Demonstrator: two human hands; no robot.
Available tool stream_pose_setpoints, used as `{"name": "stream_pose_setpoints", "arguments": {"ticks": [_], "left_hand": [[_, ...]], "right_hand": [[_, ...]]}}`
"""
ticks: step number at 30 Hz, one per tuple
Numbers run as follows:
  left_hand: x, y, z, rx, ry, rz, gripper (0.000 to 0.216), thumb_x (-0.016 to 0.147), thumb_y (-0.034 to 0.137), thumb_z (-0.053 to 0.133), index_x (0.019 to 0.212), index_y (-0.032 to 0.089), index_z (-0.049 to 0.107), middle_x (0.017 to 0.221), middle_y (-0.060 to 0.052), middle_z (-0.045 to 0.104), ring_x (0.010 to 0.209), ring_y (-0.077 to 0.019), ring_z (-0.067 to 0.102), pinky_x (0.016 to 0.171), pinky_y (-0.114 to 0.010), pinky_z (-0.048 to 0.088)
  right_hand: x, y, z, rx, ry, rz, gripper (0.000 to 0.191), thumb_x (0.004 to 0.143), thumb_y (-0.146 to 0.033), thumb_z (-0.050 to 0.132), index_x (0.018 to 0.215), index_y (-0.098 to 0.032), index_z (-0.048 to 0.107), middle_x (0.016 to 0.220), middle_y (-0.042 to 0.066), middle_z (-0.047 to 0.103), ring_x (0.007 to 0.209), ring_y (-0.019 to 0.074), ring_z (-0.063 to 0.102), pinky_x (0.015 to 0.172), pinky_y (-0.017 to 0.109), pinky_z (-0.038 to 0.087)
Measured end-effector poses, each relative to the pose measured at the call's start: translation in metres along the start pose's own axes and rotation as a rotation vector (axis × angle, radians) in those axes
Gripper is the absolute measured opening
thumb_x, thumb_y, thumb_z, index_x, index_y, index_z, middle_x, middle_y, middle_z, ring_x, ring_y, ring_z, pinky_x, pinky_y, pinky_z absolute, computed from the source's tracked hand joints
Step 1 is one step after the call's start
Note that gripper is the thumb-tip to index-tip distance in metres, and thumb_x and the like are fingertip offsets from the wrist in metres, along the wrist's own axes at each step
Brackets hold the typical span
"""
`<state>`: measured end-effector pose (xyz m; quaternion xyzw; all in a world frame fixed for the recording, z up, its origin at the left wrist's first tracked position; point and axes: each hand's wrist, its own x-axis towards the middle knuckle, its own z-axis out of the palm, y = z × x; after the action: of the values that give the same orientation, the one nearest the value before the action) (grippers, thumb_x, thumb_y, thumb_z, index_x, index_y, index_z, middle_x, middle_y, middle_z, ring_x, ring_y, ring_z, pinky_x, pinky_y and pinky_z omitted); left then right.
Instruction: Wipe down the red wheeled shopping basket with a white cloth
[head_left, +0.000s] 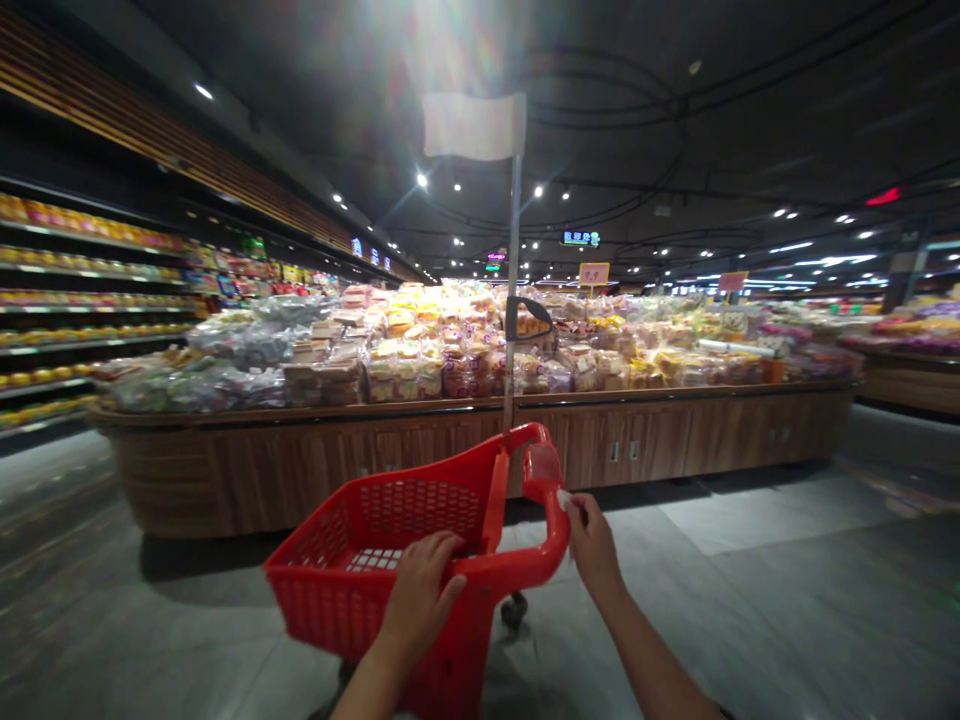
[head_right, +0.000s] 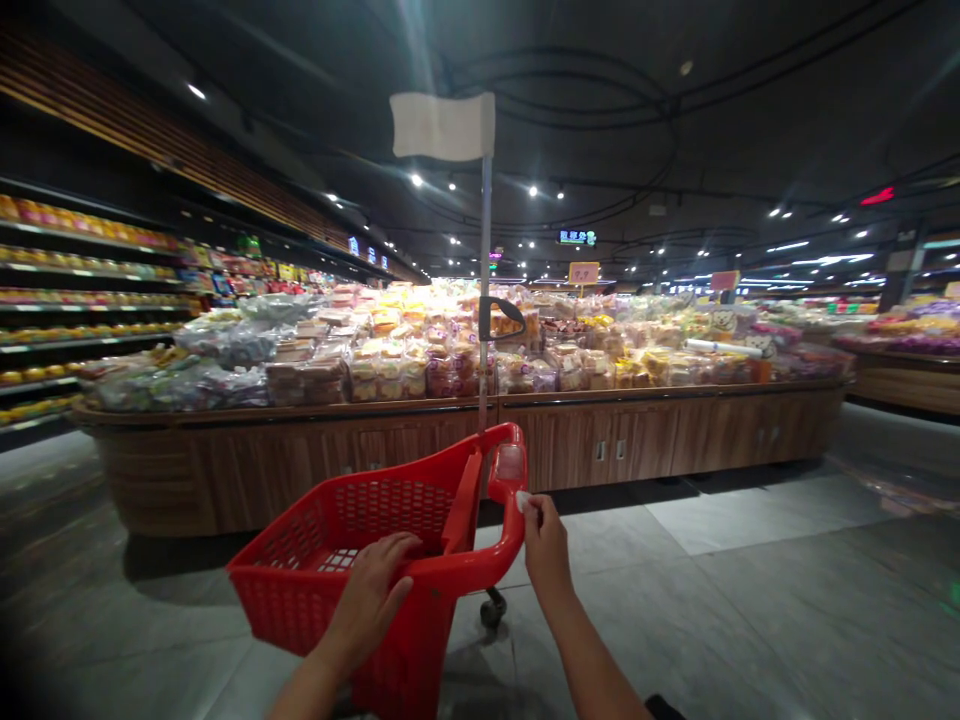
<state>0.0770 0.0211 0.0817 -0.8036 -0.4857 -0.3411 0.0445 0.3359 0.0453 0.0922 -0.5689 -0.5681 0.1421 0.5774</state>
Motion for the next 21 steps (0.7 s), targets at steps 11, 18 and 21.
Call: {"name": "stream_pose_setpoints", "arguments": {"ticks": [11,18,21], "left_hand": [[0.028,0.1,0.011,0.164,-0.219,-0.086,0.054,0.089,0.053,0.018,0.069,0.021,0.057,0.069,-0.006,0.064,0.067,-0.0193,0.06,0.062,-0.031,0.04],[-0.004,0.062,0.023,0.092,0.116,0.165,0.046,0.078,0.059,0.045,0.1,0.021,0.057,0.096,-0.009,0.064,0.09,-0.0237,0.057,0.082,-0.038,0.042],[-0.017,0.027,0.028,0.125,0.332,0.181,0.046,0.078,0.056,0.049,0.102,0.018,0.056,0.095,-0.009,0.065,0.089,-0.0234,0.058,0.082,-0.038,0.044]], "right_hand": [[-0.012,-0.01,0.0,0.07,-0.102,-0.098,0.023,0.086,-0.039,0.039,0.082,-0.021,0.053,0.075,0.004,0.061,0.07,0.0185,0.057,0.065,0.027,0.045],[0.052,-0.053,-0.009,-0.282,-0.36,-0.373,0.01,0.078,-0.013,0.048,0.072,-0.017,0.055,0.081,0.004,0.062,0.077,0.0161,0.056,0.074,0.027,0.041],[0.048,-0.076,-0.003,-0.246,-0.618,-0.523,0.009,0.079,-0.012,0.049,0.075,-0.016,0.057,0.076,0.001,0.062,0.069,0.0117,0.055,0.065,0.022,0.04]]}}
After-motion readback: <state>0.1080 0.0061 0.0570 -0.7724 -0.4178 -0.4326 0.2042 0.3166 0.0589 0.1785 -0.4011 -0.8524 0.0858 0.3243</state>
